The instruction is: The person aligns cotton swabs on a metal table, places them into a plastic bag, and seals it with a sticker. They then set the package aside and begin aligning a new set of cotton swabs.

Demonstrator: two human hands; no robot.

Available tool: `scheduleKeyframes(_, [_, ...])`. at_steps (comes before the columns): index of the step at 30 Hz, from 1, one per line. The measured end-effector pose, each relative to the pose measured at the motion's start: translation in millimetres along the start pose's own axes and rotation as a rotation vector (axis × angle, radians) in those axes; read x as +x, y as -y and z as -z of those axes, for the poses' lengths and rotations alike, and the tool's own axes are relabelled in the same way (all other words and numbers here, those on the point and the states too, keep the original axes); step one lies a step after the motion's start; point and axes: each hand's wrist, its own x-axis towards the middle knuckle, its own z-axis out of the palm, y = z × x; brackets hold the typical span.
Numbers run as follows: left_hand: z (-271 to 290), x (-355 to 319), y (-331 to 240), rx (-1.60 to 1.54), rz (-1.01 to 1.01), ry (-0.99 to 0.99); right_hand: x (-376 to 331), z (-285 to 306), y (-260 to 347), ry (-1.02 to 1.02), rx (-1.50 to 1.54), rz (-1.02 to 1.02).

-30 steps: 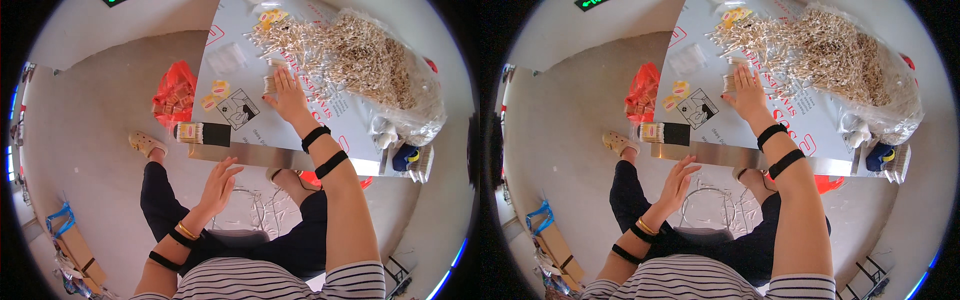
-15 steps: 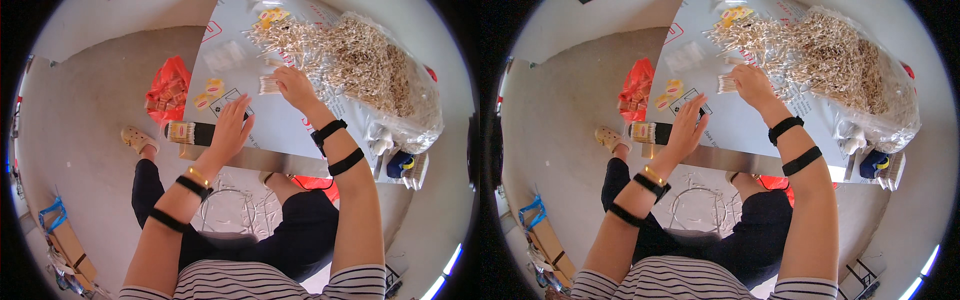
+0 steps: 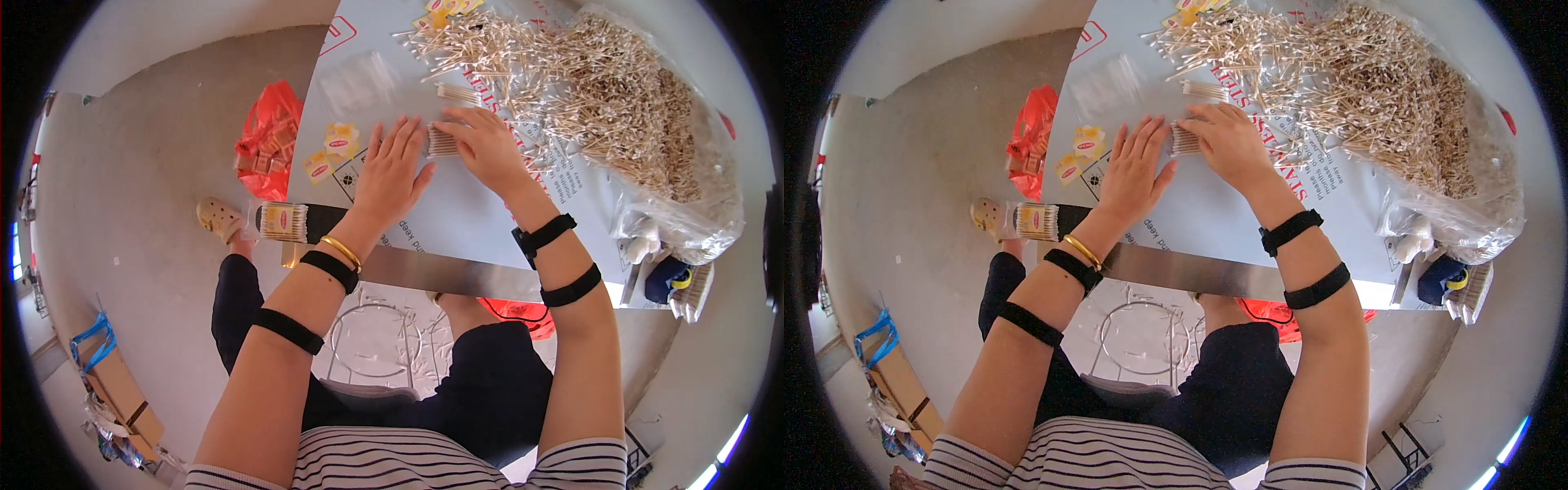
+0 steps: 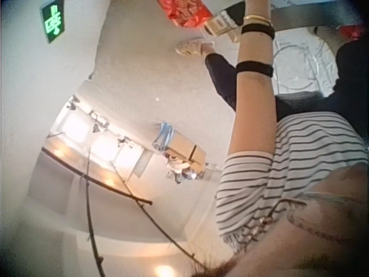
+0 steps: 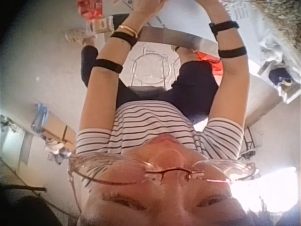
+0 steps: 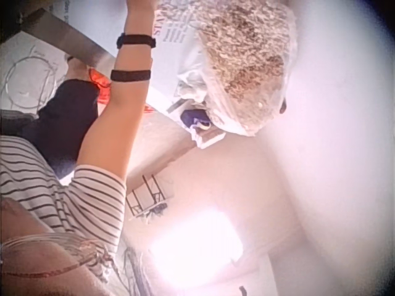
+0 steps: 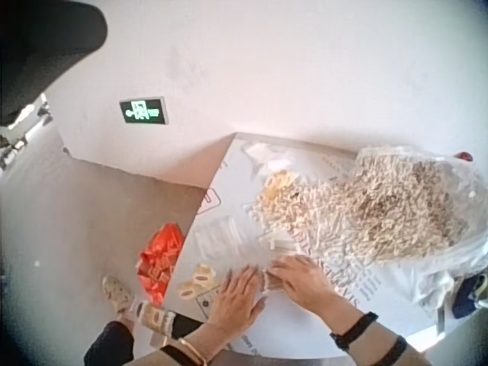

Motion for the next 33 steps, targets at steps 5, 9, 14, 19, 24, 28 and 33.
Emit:
scheduleKeyframes(5, [0, 1, -1, 0.061, -0.012, -0.005, -6, -1, 0, -0.012, -0.001, -0.003])
scheduleKeyframes(9, [1, 1, -1, 0.065, -0.009, -0.003, -2, -2, 0, -0.104, 0.071, -0.010])
scheduleKeyframes(14, [1, 1, 0, 0.043, 0.003, -0.019, 16, 1, -1, -0.118, -0.038, -0.076])
scheduleKeyframes(19, [0, 2, -2, 0.077, 0.007, -0.005, 29, -3, -9, -0.065, -0.074, 0.007])
scheduleKeyframes(24, [1, 2, -3, 0.102, 0.005, 0.005, 37, -1, -12, 0.014, -0.113, 0.068])
scheduleKeyframes(28, [2, 1, -2, 0.101, 0.011, 0.012, 44, 9, -11, 0.039, -0.124, 0.131])
scheduleKeyframes(33, [2, 2, -4, 0.080, 0.007, 0.001, 40, 18, -15, 0.100, -0.147, 0.181])
